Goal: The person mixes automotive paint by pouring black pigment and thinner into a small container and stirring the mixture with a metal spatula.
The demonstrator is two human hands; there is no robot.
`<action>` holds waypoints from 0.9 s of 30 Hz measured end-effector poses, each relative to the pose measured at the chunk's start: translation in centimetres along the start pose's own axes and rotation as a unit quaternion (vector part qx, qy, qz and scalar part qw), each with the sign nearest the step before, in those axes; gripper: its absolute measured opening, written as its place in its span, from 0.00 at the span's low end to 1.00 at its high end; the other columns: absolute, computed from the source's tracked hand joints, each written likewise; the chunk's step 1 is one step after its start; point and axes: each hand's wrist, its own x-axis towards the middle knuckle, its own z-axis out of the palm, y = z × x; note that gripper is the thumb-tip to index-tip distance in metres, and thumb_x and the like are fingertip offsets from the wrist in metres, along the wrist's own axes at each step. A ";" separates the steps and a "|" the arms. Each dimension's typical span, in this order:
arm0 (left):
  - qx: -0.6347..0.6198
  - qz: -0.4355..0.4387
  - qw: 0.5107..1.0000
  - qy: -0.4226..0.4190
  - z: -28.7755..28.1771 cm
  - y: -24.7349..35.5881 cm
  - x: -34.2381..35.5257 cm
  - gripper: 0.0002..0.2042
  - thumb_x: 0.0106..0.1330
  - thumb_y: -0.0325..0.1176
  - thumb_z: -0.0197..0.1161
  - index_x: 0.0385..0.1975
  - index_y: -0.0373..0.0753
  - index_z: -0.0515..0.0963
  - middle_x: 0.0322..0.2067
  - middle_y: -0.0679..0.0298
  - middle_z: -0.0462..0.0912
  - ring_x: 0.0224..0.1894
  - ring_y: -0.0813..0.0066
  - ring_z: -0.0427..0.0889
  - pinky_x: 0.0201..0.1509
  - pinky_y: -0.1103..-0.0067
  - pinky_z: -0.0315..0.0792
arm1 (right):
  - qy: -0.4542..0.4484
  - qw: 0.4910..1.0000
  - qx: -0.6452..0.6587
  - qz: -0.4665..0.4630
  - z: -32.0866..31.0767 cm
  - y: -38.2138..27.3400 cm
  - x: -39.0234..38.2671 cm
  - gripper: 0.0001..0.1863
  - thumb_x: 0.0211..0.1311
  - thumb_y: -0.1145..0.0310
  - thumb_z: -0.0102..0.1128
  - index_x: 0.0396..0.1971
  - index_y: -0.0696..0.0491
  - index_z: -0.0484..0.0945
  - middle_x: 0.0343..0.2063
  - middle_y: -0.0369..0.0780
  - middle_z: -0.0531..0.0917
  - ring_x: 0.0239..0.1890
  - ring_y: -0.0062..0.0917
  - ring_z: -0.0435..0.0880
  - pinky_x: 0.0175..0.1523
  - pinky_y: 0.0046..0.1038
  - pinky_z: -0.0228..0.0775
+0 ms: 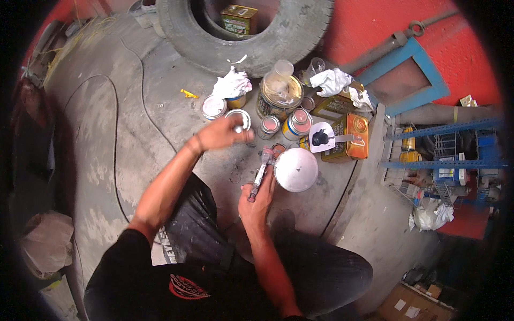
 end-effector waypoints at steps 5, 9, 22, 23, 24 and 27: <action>0.265 -0.126 0.902 0.316 0.5 -5.8 13.0 0.49 0.61 0.59 0.81 0.83 0.59 0.67 0.81 0.49 0.66 0.73 0.47 0.81 0.75 0.47 0.75 | -0.019 1.000 -0.017 0.009 -2.2 0.3 -0.8 0.34 0.66 0.77 0.57 0.74 0.67 0.71 0.54 0.57 0.83 0.54 0.54 0.85 0.61 0.49 0.78; 0.246 -0.210 0.899 0.296 -3.0 -14.3 17.3 0.20 0.74 0.46 0.69 0.64 0.57 0.83 0.61 0.51 0.88 0.64 0.48 0.88 0.70 0.39 0.75 | -0.029 0.999 0.021 0.022 -2.6 -1.0 -0.7 0.31 0.70 0.75 0.59 0.73 0.67 0.73 0.54 0.55 0.84 0.53 0.53 0.87 0.59 0.47 0.81; -0.202 0.107 0.937 0.263 -10.0 1.6 -1.1 0.20 0.77 0.35 0.57 0.64 0.35 0.80 0.58 0.60 0.86 0.62 0.70 0.82 0.70 0.71 0.74 | -0.038 0.997 0.044 -0.051 -0.4 -2.6 2.5 0.31 0.67 0.79 0.63 0.72 0.63 0.79 0.52 0.51 0.82 0.51 0.46 0.86 0.58 0.43 0.80; -0.246 0.046 0.943 0.219 -7.1 1.4 -3.9 0.22 0.77 0.35 0.57 0.68 0.34 0.78 0.59 0.59 0.85 0.64 0.69 0.82 0.72 0.71 0.73 | -0.045 0.995 0.038 -0.075 0.2 -3.4 2.6 0.32 0.66 0.80 0.63 0.72 0.63 0.79 0.53 0.51 0.82 0.52 0.45 0.86 0.58 0.43 0.81; -0.310 0.011 0.920 0.241 -3.4 0.9 -6.0 0.26 0.77 0.36 0.57 0.73 0.36 0.74 0.62 0.61 0.83 0.66 0.70 0.80 0.74 0.71 0.72 | -0.093 0.993 0.067 -0.019 0.7 -5.0 2.6 0.31 0.63 0.82 0.68 0.68 0.62 0.82 0.55 0.52 0.82 0.57 0.52 0.87 0.63 0.46 0.81; -0.489 -0.092 0.842 0.210 0.9 7.3 -10.6 0.30 0.82 0.40 0.58 0.81 0.40 0.65 0.68 0.65 0.79 0.66 0.72 0.79 0.69 0.72 0.74 | -0.124 0.988 0.028 -0.092 2.4 -5.4 2.0 0.30 0.63 0.82 0.68 0.68 0.62 0.82 0.54 0.52 0.82 0.56 0.51 0.87 0.61 0.46 0.82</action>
